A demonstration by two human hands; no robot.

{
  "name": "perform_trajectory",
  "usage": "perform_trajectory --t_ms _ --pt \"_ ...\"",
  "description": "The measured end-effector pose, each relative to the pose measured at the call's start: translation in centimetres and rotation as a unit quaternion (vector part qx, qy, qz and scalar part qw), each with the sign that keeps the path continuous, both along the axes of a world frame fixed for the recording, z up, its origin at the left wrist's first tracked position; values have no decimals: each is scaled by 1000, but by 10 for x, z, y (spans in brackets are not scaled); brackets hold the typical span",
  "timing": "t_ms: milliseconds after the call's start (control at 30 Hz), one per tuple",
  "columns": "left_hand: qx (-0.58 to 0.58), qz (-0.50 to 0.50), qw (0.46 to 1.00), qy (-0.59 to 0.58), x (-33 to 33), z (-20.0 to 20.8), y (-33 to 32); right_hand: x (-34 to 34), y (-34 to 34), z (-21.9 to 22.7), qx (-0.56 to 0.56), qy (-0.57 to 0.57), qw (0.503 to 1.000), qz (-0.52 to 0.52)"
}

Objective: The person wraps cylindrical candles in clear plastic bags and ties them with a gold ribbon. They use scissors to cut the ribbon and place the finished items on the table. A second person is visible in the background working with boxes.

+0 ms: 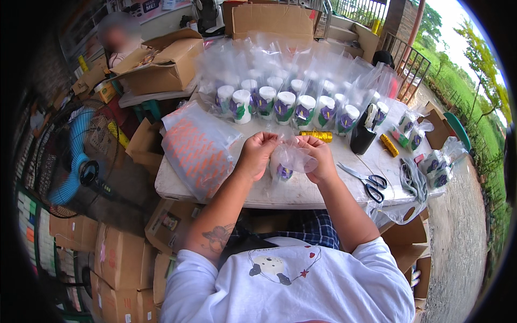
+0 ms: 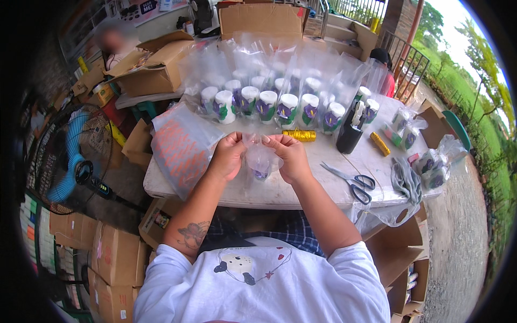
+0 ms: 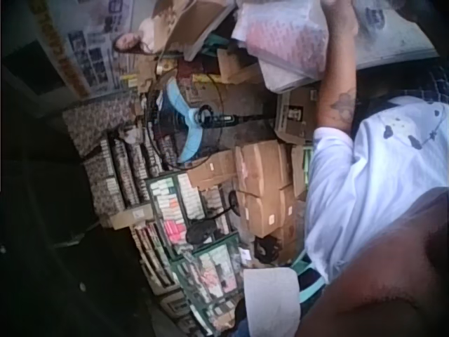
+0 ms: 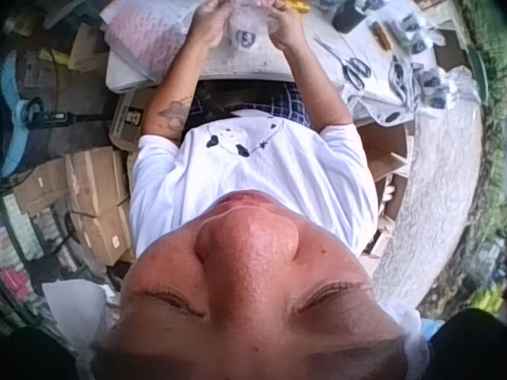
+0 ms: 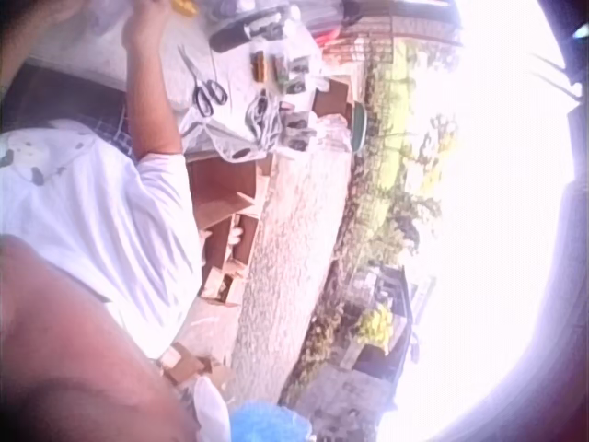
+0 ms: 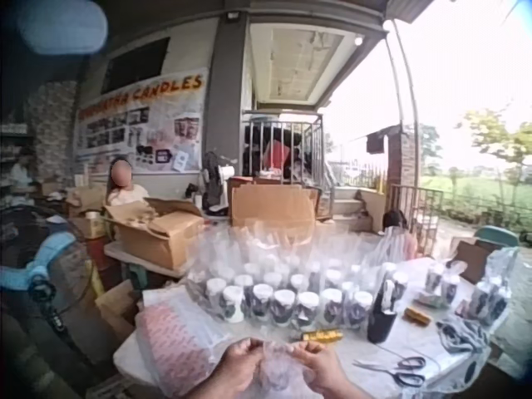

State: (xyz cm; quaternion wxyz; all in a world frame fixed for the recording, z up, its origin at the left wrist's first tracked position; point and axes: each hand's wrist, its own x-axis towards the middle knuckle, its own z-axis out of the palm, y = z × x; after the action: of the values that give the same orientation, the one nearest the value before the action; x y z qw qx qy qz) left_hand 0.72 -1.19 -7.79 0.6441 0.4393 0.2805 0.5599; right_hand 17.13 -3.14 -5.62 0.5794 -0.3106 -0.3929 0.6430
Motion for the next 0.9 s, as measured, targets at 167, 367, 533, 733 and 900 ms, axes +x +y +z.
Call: perform_trajectory --t_ms 167,367,533,733,900 --pt "34 14 997 62 -8 6 -6 -2 3 -4 21 -5 1000 -7" --pt "180 85 947 253 -18 11 -13 -2 -2 -3 59 -70 996 8" --pt "227 79 923 300 -22 24 -19 3 -6 0 78 -103 991 39" --pt "206 24 911 356 -23 58 -16 7 10 -2 202 -188 961 7" --pt "164 -52 887 428 -26 77 -8 1 2 19 256 -326 910 -31"
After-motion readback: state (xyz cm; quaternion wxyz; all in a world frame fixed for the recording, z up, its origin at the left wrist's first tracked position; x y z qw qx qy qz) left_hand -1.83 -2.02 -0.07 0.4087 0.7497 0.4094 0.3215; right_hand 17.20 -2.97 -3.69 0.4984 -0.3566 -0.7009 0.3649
